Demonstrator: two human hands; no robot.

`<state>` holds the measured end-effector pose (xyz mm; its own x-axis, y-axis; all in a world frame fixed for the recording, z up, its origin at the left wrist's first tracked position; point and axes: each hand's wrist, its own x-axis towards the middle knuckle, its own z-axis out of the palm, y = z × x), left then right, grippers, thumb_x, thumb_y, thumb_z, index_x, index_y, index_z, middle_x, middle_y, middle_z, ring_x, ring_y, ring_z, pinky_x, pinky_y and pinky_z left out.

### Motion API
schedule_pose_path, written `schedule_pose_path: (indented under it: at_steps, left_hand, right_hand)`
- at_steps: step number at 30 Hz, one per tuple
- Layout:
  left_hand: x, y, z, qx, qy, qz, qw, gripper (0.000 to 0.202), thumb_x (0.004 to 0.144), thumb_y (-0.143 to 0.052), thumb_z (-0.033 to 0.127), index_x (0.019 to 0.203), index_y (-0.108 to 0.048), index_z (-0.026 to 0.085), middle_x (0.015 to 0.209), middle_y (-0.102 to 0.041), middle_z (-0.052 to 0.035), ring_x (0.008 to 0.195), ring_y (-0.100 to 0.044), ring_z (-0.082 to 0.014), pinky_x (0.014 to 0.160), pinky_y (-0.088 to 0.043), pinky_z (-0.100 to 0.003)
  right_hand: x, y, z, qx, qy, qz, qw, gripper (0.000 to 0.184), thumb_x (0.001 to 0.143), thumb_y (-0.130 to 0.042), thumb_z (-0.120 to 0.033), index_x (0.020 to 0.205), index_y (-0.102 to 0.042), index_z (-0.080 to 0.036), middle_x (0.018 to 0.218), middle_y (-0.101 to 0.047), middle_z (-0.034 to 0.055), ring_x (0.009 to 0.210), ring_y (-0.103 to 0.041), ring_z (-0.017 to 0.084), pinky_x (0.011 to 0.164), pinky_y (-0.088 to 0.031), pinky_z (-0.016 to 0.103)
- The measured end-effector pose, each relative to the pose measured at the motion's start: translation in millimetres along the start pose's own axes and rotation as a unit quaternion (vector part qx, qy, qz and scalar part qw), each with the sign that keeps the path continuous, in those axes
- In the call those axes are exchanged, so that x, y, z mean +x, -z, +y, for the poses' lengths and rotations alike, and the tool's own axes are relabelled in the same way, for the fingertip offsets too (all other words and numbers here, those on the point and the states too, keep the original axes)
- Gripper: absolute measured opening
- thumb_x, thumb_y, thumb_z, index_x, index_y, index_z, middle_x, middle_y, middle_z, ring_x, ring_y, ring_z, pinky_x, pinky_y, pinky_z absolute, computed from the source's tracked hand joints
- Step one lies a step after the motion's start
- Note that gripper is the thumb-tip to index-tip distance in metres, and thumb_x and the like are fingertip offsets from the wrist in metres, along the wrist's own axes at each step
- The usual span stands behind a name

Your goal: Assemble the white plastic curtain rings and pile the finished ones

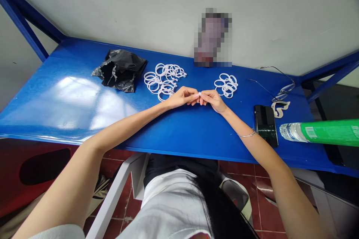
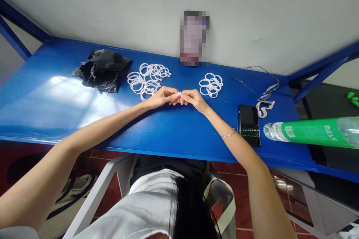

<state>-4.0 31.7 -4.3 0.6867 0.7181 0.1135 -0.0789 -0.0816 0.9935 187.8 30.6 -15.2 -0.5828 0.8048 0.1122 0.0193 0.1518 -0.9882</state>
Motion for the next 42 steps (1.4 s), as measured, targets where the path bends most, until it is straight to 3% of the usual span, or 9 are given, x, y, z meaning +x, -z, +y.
schedule_pose_path:
  at_steps: [11,22,27,30,42]
  left_hand:
    - [-0.4,0.0,1.0,-0.014,0.001,-0.019,1.000,0.045,0.083,-0.058,0.053,0.076,-0.067,0.010,0.056,-0.050,0.0000,0.052,-0.041,-0.0078,0.049,-0.031,-0.021]
    - [-2.0,5.1,3.9,-0.009,0.028,-0.090,0.996,0.046,0.081,-0.059,0.054,0.075,-0.071,0.010,0.059,-0.058,-0.0049,0.053,-0.044,-0.0100,0.050,-0.035,-0.023]
    - [-1.3,7.1,5.9,0.012,0.019,-0.108,0.994,0.043,0.078,-0.063,0.051,0.072,-0.072,0.010,0.056,-0.055,-0.0029,0.052,-0.044,-0.0094,0.050,-0.034,-0.022]
    - [-1.1,8.3,5.0,0.016,0.015,-0.111,0.994,0.041,0.078,-0.065,0.050,0.071,-0.073,0.010,0.057,-0.057,-0.0035,0.053,-0.044,-0.0094,0.051,-0.035,-0.022]
    - [-0.5,8.8,4.2,0.042,0.022,-0.090,0.995,0.034,0.071,-0.072,0.045,0.068,-0.073,0.011,0.067,-0.069,-0.0093,0.059,-0.060,-0.0153,0.054,-0.044,-0.023]
  right_hand:
    - [0.0,2.2,3.7,0.016,-0.001,-0.012,1.000,0.044,0.087,-0.055,-0.046,0.059,-0.063,-0.014,0.062,-0.061,0.0024,0.050,-0.043,0.009,0.047,-0.033,0.022]
    - [-0.8,8.9,-7.4,0.033,-0.028,-0.128,0.991,0.041,0.086,-0.059,-0.045,0.061,-0.068,-0.013,0.073,-0.069,0.0066,0.050,-0.047,0.009,0.047,-0.035,0.022]
    - [0.2,9.7,-13.1,0.036,-0.035,-0.163,0.985,0.038,0.083,-0.063,-0.044,0.063,-0.069,-0.013,0.077,-0.070,0.0082,0.074,-0.063,0.017,0.069,-0.048,0.027]
    - [1.3,10.1,-15.1,0.034,-0.024,-0.176,0.984,0.035,0.083,-0.064,-0.042,0.064,-0.069,-0.013,0.078,-0.070,0.0090,0.084,-0.065,0.021,0.081,-0.048,0.032]
    - [2.7,10.8,-15.7,-0.007,-0.017,-0.191,0.981,0.032,0.082,-0.066,-0.040,0.063,-0.070,-0.014,0.071,-0.070,0.0062,0.068,-0.061,0.016,0.067,-0.046,0.027]
